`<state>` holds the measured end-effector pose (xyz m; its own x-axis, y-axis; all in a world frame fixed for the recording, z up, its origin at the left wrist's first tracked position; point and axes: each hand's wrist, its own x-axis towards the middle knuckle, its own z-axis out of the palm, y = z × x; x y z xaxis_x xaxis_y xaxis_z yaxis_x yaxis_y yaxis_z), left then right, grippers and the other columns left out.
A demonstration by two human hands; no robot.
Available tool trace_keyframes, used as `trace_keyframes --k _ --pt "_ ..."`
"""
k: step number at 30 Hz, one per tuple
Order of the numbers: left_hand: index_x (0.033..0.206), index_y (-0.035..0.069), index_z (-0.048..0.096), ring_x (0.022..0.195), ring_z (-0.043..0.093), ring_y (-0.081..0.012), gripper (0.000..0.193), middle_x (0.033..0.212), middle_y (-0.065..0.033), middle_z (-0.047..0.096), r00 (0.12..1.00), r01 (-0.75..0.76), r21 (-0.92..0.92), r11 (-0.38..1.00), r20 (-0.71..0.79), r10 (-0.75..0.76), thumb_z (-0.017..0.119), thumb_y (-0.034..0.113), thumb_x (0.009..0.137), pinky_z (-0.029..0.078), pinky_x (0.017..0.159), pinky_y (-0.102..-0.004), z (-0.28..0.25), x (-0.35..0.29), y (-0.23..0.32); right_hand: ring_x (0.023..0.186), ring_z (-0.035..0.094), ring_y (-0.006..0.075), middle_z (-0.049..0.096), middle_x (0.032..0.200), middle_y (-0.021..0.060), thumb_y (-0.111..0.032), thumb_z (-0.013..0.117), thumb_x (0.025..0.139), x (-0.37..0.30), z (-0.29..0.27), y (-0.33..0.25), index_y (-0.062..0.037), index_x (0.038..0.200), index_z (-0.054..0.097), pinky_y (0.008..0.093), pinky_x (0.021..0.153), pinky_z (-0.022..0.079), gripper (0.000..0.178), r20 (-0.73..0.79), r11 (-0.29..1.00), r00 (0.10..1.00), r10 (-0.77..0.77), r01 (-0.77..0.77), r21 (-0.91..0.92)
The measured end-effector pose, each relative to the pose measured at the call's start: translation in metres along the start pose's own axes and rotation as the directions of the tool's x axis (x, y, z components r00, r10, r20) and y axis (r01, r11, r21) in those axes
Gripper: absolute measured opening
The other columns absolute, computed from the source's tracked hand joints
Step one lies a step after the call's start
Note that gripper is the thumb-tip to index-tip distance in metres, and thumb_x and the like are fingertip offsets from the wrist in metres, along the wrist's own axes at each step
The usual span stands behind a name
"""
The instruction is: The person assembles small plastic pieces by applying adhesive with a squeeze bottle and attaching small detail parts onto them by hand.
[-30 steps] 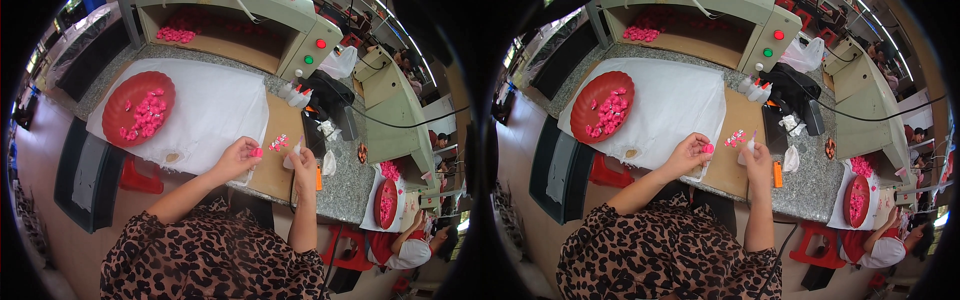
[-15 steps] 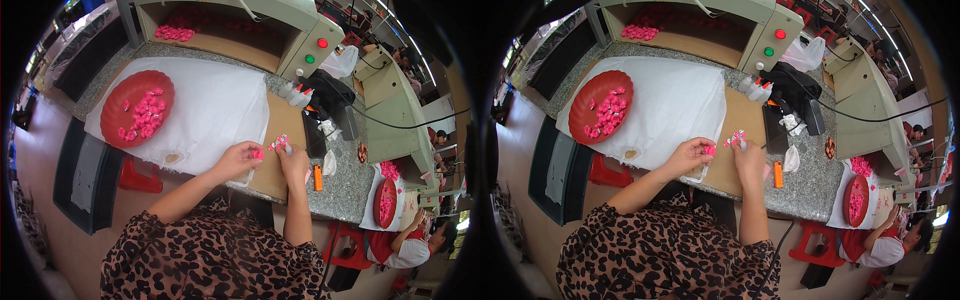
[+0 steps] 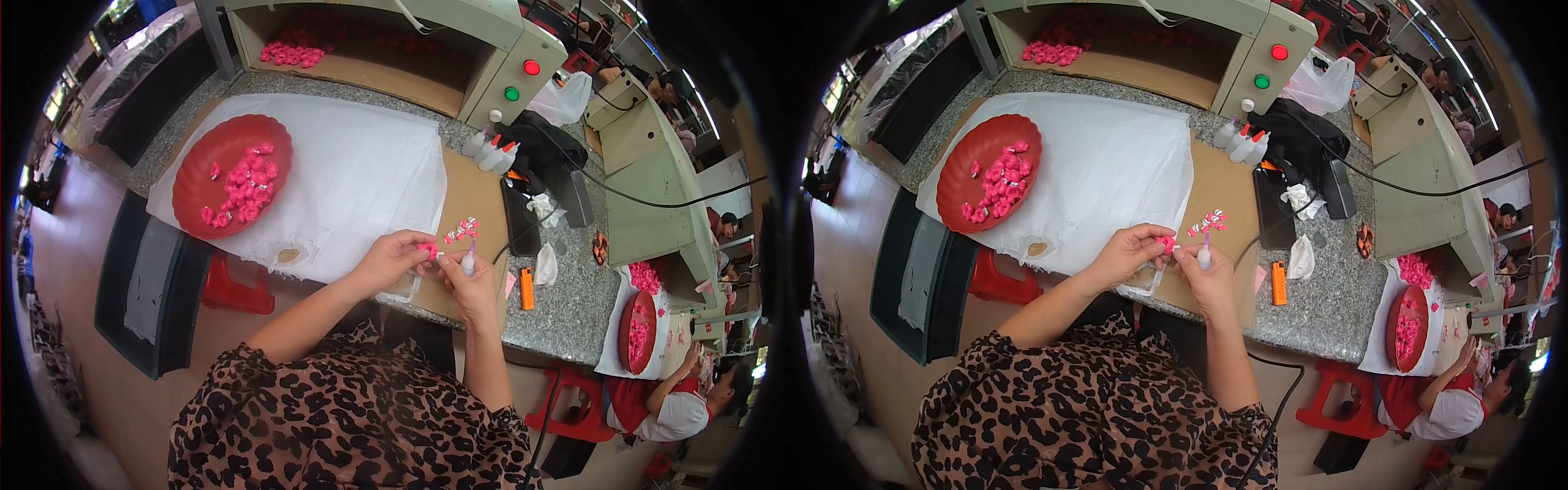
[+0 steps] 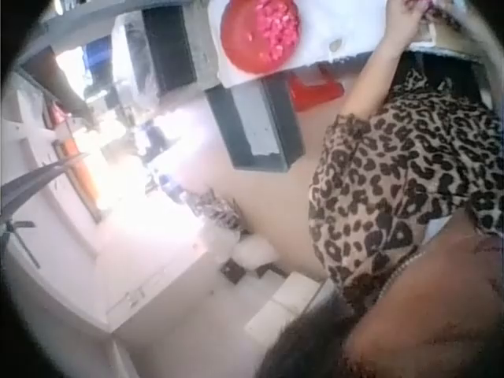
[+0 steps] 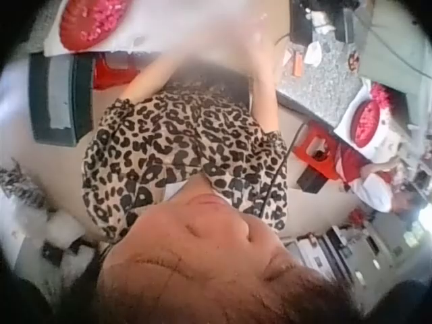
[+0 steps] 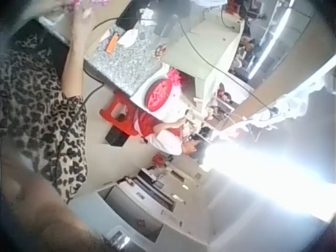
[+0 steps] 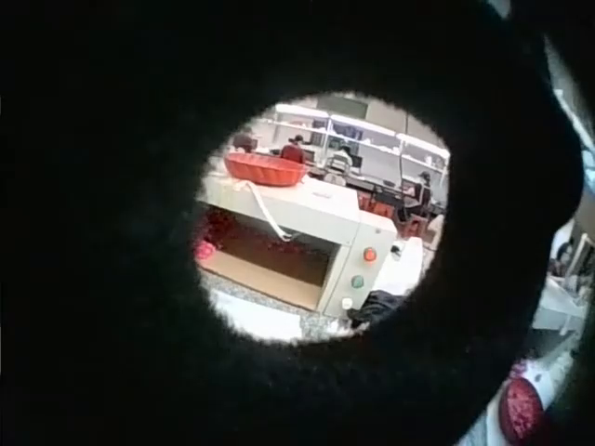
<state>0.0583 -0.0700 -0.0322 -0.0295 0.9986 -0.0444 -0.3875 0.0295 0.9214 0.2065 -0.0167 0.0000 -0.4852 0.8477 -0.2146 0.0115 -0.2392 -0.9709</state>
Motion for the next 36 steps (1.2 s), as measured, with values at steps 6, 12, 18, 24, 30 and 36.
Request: trace_keyframes --k 6,12,18,24,30,36 --pt "0.106 -0.001 0.049 0.067 0.05 -0.0071 0.025 0.081 -0.0034 0.056 0.999 -0.034 -0.022 0.999 0.005 0.034 0.05 0.007 0.083 0.043 0.064 -0.02 0.001 -0.001 -0.001 0.051 0.045 0.0048 0.053 0.061 0.001 -0.012 0.063 0.074 0.002 -0.002 0.005 -0.0011 0.076 0.057 0.0166 0.045 0.033 0.012 0.003 1.0 1.0 0.015 -0.014 -0.025" --pt "0.102 -0.001 0.05 0.066 0.05 -0.0068 0.021 0.08 -0.0031 0.056 0.999 -0.047 0.024 0.999 0.016 0.047 0.049 0.004 0.082 0.043 0.062 -0.0194 0.002 -0.001 -0.002 0.051 0.044 0.0038 0.052 0.06 0.0003 -0.013 0.064 0.073 0.006 -0.009 0.006 -0.001 0.077 0.056 0.0163 0.044 0.032 0.015 0.082 0.997 0.995 0.052 -0.047 -0.055" --pt "0.099 -0.002 0.05 0.065 0.051 -0.0079 0.018 0.079 -0.0042 0.056 1.0 -0.021 -0.009 1.0 -0.008 0.021 0.05 0.002 0.081 0.044 0.061 -0.0194 0.001 -0.002 -0.004 0.05 0.044 0.0044 0.052 0.061 0.0003 -0.014 0.064 0.073 0.007 -0.009 0.005 -0.0023 0.079 0.054 0.016 0.042 0.032 0.016 0.132 0.992 0.983 0.129 -0.129 -0.008" --pt "0.098 -0.003 0.05 0.065 0.054 -0.0099 0.018 0.078 -0.007 0.057 0.999 0.012 0.017 1.0 0.04 -0.013 0.051 0.001 0.08 0.045 0.059 -0.0206 -0.001 -0.002 0.001 0.052 0.045 0.0048 0.053 0.065 0.0007 -0.015 0.062 0.075 0.008 -0.002 -0.005 -0.004 0.083 0.052 0.0158 0.043 0.033 0.017 0.188 0.975 0.96 0.207 -0.218 0.042" --pt "0.098 -0.002 0.049 0.069 0.055 -0.01 0.018 0.079 -0.0066 0.057 1.0 -0.011 -0.092 0.996 0.012 0.012 0.051 0.003 0.081 0.045 0.059 -0.0205 -0.002 -0.001 0.004 0.05 0.044 0.0064 0.051 0.063 0.0003 -0.018 0.056 0.08 0.009 0.009 0.006 -0.0055 0.085 0.052 0.0163 0.042 0.033 0.014 0.284 0.853 0.936 0.209 -0.316 0.415" --pt "0.106 0.003 0.052 0.056 0.044 -0.0043 0.024 0.079 0.0002 0.051 0.988 -0.129 0.38 0.916 0.129 0.086 0.046 0.008 0.083 0.035 0.049 -0.0159 0.017 -0.001 0.029 0.05 0.044 0.0066 0.05 0.062 0.0 -0.02 0.056 0.08 -0.001 -0.003 0.012 -0.0079 0.083 0.051 0.0167 0.042 0.033 0.013 0.214 0.845 0.959 0.187 -0.269 0.462"
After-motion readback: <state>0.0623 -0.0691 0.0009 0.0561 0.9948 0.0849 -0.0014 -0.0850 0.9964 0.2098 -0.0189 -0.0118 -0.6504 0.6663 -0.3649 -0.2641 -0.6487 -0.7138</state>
